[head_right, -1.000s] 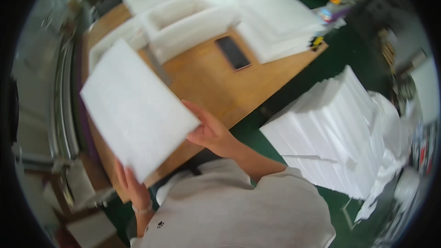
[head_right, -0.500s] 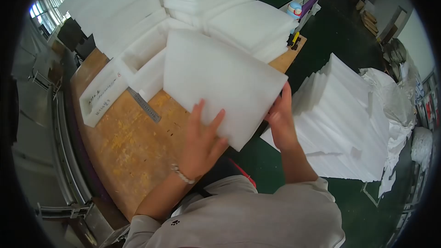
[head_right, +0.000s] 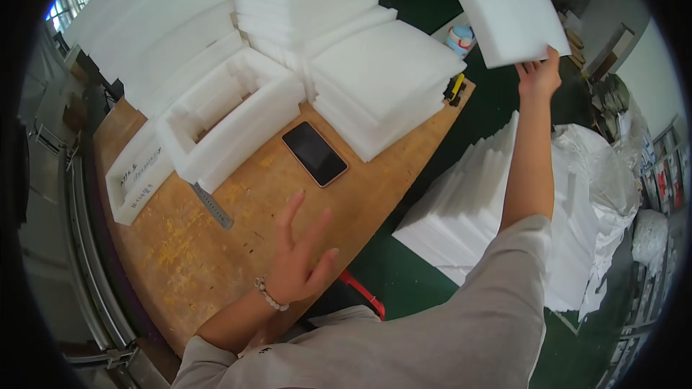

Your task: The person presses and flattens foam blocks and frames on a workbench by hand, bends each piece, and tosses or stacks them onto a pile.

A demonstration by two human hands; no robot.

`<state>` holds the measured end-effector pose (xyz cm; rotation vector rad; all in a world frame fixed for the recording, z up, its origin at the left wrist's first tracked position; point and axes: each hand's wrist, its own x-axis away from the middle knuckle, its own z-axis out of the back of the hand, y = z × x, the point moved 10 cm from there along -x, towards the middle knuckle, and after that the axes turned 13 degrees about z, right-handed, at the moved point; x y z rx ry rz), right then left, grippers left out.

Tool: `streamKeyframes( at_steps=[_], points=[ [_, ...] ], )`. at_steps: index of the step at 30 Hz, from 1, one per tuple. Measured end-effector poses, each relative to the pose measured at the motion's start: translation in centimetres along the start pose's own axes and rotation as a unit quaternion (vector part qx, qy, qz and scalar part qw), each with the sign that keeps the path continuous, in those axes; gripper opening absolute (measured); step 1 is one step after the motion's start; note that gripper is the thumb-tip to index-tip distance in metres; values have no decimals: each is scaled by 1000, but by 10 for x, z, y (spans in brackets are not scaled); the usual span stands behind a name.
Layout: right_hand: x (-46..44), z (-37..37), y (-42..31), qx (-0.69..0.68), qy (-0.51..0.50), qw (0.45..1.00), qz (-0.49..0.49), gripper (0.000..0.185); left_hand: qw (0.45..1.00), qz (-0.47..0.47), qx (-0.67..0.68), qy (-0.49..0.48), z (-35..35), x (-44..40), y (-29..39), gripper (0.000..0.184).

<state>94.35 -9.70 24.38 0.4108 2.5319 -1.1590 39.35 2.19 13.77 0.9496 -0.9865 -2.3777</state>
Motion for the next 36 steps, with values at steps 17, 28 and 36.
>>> streamKeyframes(
  at_steps=[17, 28, 36],
  points=[
    [-12, -185, 240, 333, -171, 895, -242, 67, 906, 267, -119, 306, 195, 72, -110, 52],
    [383, -297, 25, 110, -740, 462, 477, 46, 920, 222, -225, 231, 184, -19, -125, 63],
    [516, -280, 115, 200, -780, 421, 419, 70, 910, 192, -220, 294, 178, -1, -122, 72]
  ],
)
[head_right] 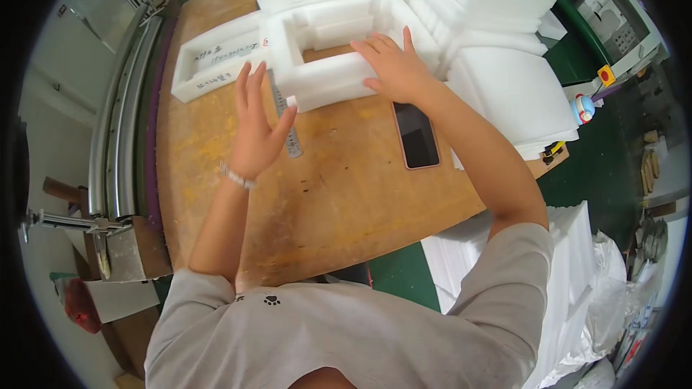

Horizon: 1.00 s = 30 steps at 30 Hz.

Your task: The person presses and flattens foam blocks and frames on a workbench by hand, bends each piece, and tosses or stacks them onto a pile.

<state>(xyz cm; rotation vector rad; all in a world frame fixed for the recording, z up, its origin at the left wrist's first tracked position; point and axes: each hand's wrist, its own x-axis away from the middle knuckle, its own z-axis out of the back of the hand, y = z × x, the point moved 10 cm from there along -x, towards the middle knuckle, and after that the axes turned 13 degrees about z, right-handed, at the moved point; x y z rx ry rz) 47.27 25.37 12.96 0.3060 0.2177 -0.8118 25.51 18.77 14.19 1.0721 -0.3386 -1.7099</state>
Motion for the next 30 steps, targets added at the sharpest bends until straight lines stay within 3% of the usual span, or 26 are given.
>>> streamKeyframes(
  at_steps=[2, 3, 5, 7, 8, 10, 12, 15, 16, 17, 18, 20, 21, 23, 25, 28, 30],
  points=[
    [-11, -21, 12, -100, -111, 987, -59, 60, 1000, 23, -5, -15, 22, 31, -13, 74],
    [-14, -10, 8, -103, -109, 987, -51, 60, 1000, 27, -10, -10, 40, 46, -16, 74],
    [-17, 29, -8, -259, -69, 963, -28, 51, 974, 186, 119, -55, 68, 65, -50, 69],
    [-16, 84, -22, -473, 56, 879, -13, 45, 958, 227, 173, -30, 101, 65, -66, 68],
    [-17, 96, -26, -477, 48, 878, -1, 45, 936, 263, 232, -18, 116, 68, -76, 67],
    [-26, 125, -46, -723, 105, 678, 77, 36, 879, 324, 350, 7, 136, 76, -94, 64],
    [-42, 117, -60, -716, 110, 682, 101, 31, 828, 326, 457, -4, 145, 67, -99, 66],
    [-56, 105, -80, -684, 153, 699, 138, 19, 838, 278, 470, 6, 171, 42, -101, 73],
    [-58, 103, -94, -686, 150, 698, 138, 19, 886, 182, 425, -4, 184, 29, -95, 79],
    [-56, 97, -104, -648, 157, 741, 84, 18, 923, 86, 374, -14, 197, 21, -89, 85],
    [-55, 91, -115, -606, 163, 778, 32, 19, 924, 90, 372, -8, 209, 17, -97, 85],
    [-58, 82, -126, -514, 171, 838, -61, 20, 917, 47, 340, -203, 208, 19, -77, 89],
    [-66, 81, -132, -520, 167, 836, -53, 20, 920, 53, 336, -195, 224, 20, -74, 89],
    [-74, 120, -168, -333, 223, 901, 166, 17, 986, -3, 37, -162, 245, 20, -52, 81],
    [-63, 141, -212, -115, 265, 886, 364, 16, 954, -61, -263, -127, 260, 17, -37, 75],
    [-74, 162, -228, -44, 298, 862, 407, 21, 933, -92, -331, -103, 297, 12, -14, 67],
    [-89, 169, -181, -87, 350, 888, 286, 38, 829, -213, -516, -38, 330, 19, 28, 55]
  ],
)
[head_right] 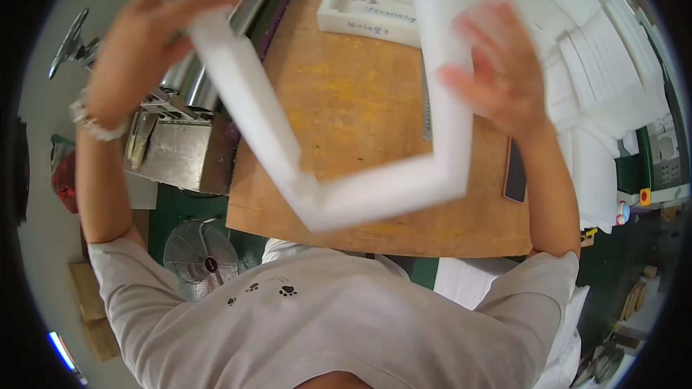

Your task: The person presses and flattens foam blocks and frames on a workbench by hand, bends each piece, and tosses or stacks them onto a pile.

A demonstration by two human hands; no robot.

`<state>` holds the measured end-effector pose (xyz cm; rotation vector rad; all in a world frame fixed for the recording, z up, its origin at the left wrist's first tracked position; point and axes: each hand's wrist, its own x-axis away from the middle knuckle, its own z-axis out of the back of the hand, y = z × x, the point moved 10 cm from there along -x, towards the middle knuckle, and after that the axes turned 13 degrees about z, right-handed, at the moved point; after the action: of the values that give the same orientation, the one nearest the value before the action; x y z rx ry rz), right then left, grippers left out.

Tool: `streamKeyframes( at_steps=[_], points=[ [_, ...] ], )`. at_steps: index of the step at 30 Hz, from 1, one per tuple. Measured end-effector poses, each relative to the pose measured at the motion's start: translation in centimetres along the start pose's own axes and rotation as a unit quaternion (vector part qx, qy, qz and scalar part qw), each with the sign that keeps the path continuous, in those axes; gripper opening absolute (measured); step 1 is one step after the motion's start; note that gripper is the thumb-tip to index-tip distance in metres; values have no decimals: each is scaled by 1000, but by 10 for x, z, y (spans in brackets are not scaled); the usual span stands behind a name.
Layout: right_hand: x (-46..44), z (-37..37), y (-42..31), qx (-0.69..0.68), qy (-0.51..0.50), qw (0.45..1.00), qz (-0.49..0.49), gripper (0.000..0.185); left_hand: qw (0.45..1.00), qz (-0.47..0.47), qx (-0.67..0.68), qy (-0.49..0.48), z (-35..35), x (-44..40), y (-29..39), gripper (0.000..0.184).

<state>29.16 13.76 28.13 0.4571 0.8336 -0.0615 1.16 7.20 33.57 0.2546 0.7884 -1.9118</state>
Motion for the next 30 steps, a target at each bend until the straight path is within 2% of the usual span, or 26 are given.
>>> streamKeyframes(
  at_steps=[1, 2, 3, 4, 5, 7, 8, 9, 10, 11, 12, 13, 15, 17, 18, 20, 23, 25, 27, 30],
  points=[
    [-4, 17, 21, 72, 61, 995, -26, 47, 978, 179, 52, -92, -1, 7, -52, 52],
    [-13, 37, 41, 141, 123, 981, -53, 57, 978, 181, 44, -93, 22, 8, -81, 52],
    [-35, 53, 49, 89, 180, 980, -8, 60, 981, 179, -76, 8, 72, 2, -116, 45],
    [-46, 60, 51, 74, 209, 974, -46, 59, 960, 170, -194, 107, 120, 1, -149, 41],
    [-51, 63, 51, 61, 236, 966, -84, 57, 917, 154, -306, 205, 159, 9, -173, 40],
    [-53, 46, 53, 26, 229, 968, -101, 57, 935, 205, -253, 139, 182, 41, -260, 39],
    [-52, 33, 54, -5, 218, 969, -116, 57, 935, 205, -256, 136, 172, 69, -307, 39],
    [-50, 18, 56, -36, 208, 969, -130, 57, 939, 269, -191, 97, 146, 102, -372, 38],
    [-50, 2, 58, -68, 200, 967, -143, 57, 933, 331, -126, 59, 120, 121, -391, 37],
    [-52, -16, 53, -72, 175, 969, -157, 57, 875, 438, -204, -24, 85, 157, -413, 39],
    [-54, -34, 47, -78, 149, 971, -170, 57, 872, 441, -211, -28, 65, 179, -412, 39],
    [-55, -48, 41, -86, 151, 970, -169, 57, 848, 498, -159, -86, 33, 211, -426, 42],
    [-55, -90, 32, -149, 86, 966, -193, 58, 776, 596, -48, -199, -38, 283, -442, 46],
    [-59, -122, 20, -203, 69, 953, -213, 59, 822, 541, -21, -176, -107, 331, -428, 47],
    [-63, -132, 15, -205, 70, 952, -215, 59, 791, 576, -12, -204, -132, 343, -413, 49],
    [-69, -160, 5, -261, 27, 937, -229, 57, 794, 557, 32, -242, -166, 346, -385, 49],
    [-77, -193, -6, -308, 4, 918, -249, 54, 777, 574, 66, -251, -182, 326, -350, 47],
    [-79, -224, -12, -403, -8, 867, -293, 53, 790, 538, 97, -277, -200, 315, -338, 46],
    [-89, -256, -20, -436, -20, 843, -315, 43, 784, 544, 153, -257, -212, 316, -330, 47],
    [-97, -318, -18, -402, -60, 846, -346, 35, 783, 535, 196, -249, -238, 320, -321, 48]
  ],
)
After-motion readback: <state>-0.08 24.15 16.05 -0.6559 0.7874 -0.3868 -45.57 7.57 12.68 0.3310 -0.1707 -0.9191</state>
